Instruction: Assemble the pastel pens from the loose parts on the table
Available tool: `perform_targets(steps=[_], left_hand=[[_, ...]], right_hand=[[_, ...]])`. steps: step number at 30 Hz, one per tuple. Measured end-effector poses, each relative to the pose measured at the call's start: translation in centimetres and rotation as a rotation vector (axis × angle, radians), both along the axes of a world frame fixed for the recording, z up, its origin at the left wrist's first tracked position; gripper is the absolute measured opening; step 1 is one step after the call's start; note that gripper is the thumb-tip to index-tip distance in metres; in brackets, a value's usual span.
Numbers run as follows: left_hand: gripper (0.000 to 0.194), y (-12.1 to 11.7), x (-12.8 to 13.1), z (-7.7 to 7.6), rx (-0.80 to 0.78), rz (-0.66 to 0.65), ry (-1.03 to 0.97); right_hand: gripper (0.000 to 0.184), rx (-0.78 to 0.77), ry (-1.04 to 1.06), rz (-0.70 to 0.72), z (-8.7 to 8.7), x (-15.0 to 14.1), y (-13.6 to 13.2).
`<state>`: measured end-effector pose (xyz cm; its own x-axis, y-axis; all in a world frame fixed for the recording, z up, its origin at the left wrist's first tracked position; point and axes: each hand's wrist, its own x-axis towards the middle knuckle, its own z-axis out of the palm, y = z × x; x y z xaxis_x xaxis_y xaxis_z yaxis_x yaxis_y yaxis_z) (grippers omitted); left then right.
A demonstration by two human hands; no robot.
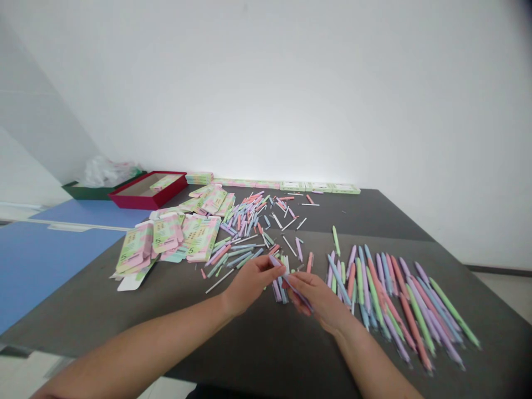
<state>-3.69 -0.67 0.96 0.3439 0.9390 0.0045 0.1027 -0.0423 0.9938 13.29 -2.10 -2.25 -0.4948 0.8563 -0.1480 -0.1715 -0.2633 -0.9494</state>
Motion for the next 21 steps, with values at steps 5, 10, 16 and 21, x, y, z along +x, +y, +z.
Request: perform_targets(steps=[5, 10, 16, 21], left_hand=[[0.02, 0.0, -0.1, -0.1, -0.077, -0.057, -0.16], [0.021, 1.0, -0.7, -0.1, -0.142, 0.074, -0.234], [0.017, 2.3, -2.1, 0.5, -0.237, 0.195, -0.421], [0.016, 2.3, -2.1, 0.7, -0.322, 0.208, -0.548]], right_hand=[[0.03, -0.224, 0.249, 0.192, -0.1, 0.0, -0.4], [0.045, -0.055, 0.16, -0.023, 0.1, 0.0, -0.2], [0.044, 0.008, 0.233, -0.152, 1.1, 1.2, 0.3], [0.043, 0.129, 0.303, -0.105, 0.7, 0.9, -0.3]])
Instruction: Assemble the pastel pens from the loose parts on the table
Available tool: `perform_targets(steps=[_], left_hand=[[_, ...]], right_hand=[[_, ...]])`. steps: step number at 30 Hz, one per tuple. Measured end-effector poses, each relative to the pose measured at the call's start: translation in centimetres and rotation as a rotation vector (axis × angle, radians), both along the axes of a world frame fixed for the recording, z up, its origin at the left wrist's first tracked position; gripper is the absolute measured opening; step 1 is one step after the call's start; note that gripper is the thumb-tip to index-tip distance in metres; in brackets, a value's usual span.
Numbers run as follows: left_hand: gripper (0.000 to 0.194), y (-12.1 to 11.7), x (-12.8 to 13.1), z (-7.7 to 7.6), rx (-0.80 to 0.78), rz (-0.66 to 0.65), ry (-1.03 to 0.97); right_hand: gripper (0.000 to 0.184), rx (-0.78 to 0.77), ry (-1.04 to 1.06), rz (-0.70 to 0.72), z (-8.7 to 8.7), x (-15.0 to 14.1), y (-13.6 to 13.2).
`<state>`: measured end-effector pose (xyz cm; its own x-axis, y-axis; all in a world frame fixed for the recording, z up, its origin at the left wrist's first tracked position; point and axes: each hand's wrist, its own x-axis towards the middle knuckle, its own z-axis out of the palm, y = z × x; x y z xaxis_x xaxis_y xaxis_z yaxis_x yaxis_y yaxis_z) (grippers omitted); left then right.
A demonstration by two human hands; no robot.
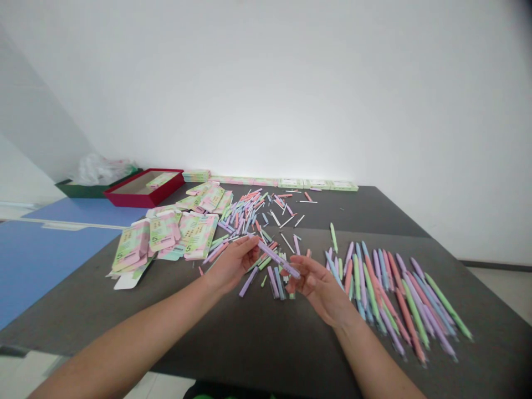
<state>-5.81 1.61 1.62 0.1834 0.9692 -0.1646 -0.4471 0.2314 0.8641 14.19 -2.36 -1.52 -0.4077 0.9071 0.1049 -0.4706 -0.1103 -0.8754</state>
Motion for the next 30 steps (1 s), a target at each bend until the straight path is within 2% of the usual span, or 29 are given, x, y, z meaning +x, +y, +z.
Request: perform_targets(steps=[4, 8, 13, 17, 20, 22, 26, 28, 30], left_hand=[[0.016, -0.3, 0.5, -0.1, -0.003, -0.022, -0.047], [0.018, -0.3, 0.4, 0.3, 0.032, -0.005, -0.019], [0.019, -0.3, 0.3, 1.1, 0.097, 0.015, 0.041], [0.02, -0.6, 0.6, 1.0, 0.099, -0.014, 0.047], [0.02, -0.7, 0.7, 0.9, 0.124, -0.009, 0.1], [0.021, -0.8, 0.7, 1.1, 0.144, 0.009, 0.144], [0.023, -0.9, 0.7, 1.5, 0.212, 0.094, 0.309], [0.025, -1.0, 0.8, 1.4, 0.26, 0.129, 0.42], [0.026, -1.1, 1.1, 1.1, 0.285, 0.119, 0.48]], right_hand=[[0.03, 0.043, -0.015, -0.06, -0.8, -0.8, -0.3], [0.03, 0.051, -0.02, -0.054, -1.0, -0.7, -0.2], [0.031, 0.076, -0.006, 0.001, -1.0, -0.2, 0.0], [0.034, 0.114, -0.029, 0.08, -1.2, -0.3, -0.1], [0.04, 0.121, -0.048, 0.176, -1.1, -0.4, -0.3], [0.042, 0.117, -0.033, 0.191, -1.0, -0.3, -0.3], [0.045, 0.085, -0.063, 0.085, -0.8, -0.3, 0.0], [0.044, 0.068, -0.19, -0.023, -0.9, -0.6, 0.4], [0.035, 0.071, -0.358, -0.119, -1.1, -0.9, 0.6]])
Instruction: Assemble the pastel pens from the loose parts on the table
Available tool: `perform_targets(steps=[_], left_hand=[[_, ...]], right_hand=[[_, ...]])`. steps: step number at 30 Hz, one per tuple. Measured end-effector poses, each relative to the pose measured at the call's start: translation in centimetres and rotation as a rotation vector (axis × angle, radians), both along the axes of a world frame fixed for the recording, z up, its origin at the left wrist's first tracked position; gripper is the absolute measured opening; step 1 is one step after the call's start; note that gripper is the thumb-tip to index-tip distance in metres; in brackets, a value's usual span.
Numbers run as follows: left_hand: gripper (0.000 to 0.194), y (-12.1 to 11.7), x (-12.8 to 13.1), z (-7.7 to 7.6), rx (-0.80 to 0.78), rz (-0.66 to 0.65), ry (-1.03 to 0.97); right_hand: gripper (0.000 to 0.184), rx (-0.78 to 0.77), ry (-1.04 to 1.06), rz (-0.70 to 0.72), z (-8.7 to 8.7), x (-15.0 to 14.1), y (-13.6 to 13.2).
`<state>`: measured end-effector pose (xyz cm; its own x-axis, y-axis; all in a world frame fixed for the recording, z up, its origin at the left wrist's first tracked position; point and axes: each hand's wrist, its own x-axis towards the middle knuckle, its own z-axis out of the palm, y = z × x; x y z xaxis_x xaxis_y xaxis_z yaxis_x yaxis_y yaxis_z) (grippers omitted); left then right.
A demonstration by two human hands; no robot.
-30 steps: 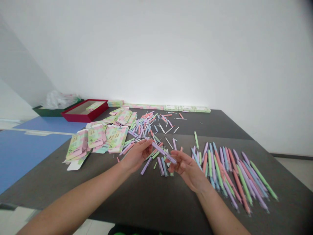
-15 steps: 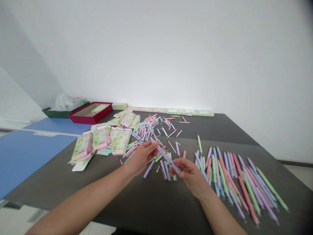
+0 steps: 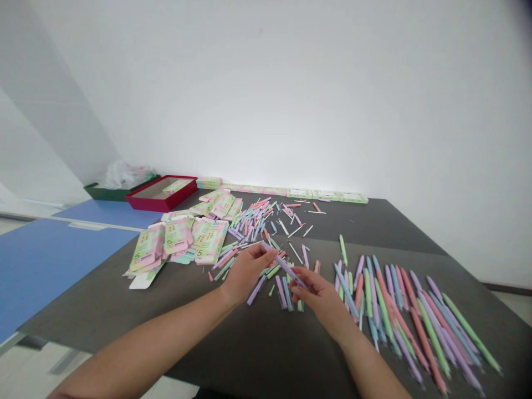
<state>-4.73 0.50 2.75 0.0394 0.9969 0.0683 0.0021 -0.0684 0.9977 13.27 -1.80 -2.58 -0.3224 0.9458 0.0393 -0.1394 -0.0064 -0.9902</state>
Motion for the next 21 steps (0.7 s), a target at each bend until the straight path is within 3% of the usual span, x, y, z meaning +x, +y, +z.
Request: perform_targets(steps=[3, 8, 13, 17, 21], left_hand=[[0.028, 0.1, 0.3, -0.7, -0.031, -0.062, -0.024], [0.027, 0.5, 0.2, -1.6, -0.092, -0.111, -0.109], [0.024, 1.1, 0.1, -2.0, -0.128, -0.152, -0.129], [0.027, 1.4, 0.4, -3.1, -0.162, -0.189, -0.086], [0.034, 0.6, 0.7, -5.0, -0.143, -0.117, 0.05]], right_hand=[[0.021, -0.025, -0.056, 0.033, -0.2, -0.4, -0.2], [0.029, -0.295, 0.251, 0.23, 0.0, -0.5, -1.0], [0.029, -0.315, 0.271, 0.256, -0.3, -0.7, -1.0], [0.031, -0.146, 0.064, 0.097, -1.0, -0.5, 0.0], [0.032, -0.05, -0.093, -0.241, -0.8, 1.6, 1.6]])
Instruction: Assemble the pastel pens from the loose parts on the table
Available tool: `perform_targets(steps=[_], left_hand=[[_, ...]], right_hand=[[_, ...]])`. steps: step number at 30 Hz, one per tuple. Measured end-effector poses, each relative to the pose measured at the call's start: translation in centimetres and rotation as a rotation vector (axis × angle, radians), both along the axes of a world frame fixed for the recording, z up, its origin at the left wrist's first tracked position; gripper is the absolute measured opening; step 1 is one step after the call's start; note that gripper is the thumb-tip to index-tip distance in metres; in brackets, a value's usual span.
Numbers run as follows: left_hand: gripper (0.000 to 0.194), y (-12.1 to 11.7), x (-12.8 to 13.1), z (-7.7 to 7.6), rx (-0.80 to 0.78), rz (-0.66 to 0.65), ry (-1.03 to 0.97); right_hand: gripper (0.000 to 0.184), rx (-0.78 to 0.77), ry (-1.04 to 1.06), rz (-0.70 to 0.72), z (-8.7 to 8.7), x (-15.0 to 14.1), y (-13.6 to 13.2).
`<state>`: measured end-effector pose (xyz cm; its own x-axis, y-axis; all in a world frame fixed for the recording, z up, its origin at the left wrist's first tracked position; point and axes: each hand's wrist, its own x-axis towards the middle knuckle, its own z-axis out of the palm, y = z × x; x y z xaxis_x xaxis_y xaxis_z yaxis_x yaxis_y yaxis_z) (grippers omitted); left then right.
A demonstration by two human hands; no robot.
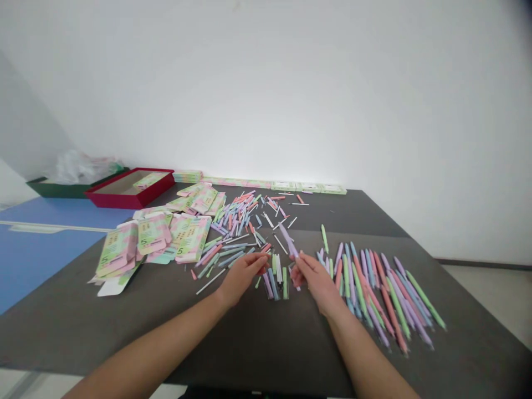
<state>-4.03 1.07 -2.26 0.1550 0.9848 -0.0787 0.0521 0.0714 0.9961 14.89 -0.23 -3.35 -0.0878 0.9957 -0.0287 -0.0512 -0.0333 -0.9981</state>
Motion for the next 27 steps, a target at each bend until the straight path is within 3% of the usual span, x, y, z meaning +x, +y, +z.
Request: perform_targets(steps=[3, 7, 15, 21, 27], left_hand=[[0.034, -0.9, 0.0, -1.0, 0.048, 0.015, 0.086], [0.035, -1.3, -0.3, -1.2, 0.136, 0.025, 0.169], [0.033, -1.3, -1.2, -0.5, 0.171, 0.024, 0.198], [0.033, -1.6, -1.1, 0.1, 0.142, 0.051, 0.134], [0.033, -1.4, -1.3, -0.6, 0.172, 0.034, 0.17]], right_hand=[[0.032, -0.065, 0.063, -0.118, 1.2, 2.5, 0.2], [0.032, -0.141, 0.305, -0.051, 3.4, 4.8, -1.4], [0.025, -0.063, 0.493, -0.03, 6.6, 4.3, -4.4], [0.024, 0.013, 0.459, -0.01, 7.3, 3.3, -5.2], [0.021, 0.049, 0.398, -0.03, 7.0, 2.9, -5.4]])
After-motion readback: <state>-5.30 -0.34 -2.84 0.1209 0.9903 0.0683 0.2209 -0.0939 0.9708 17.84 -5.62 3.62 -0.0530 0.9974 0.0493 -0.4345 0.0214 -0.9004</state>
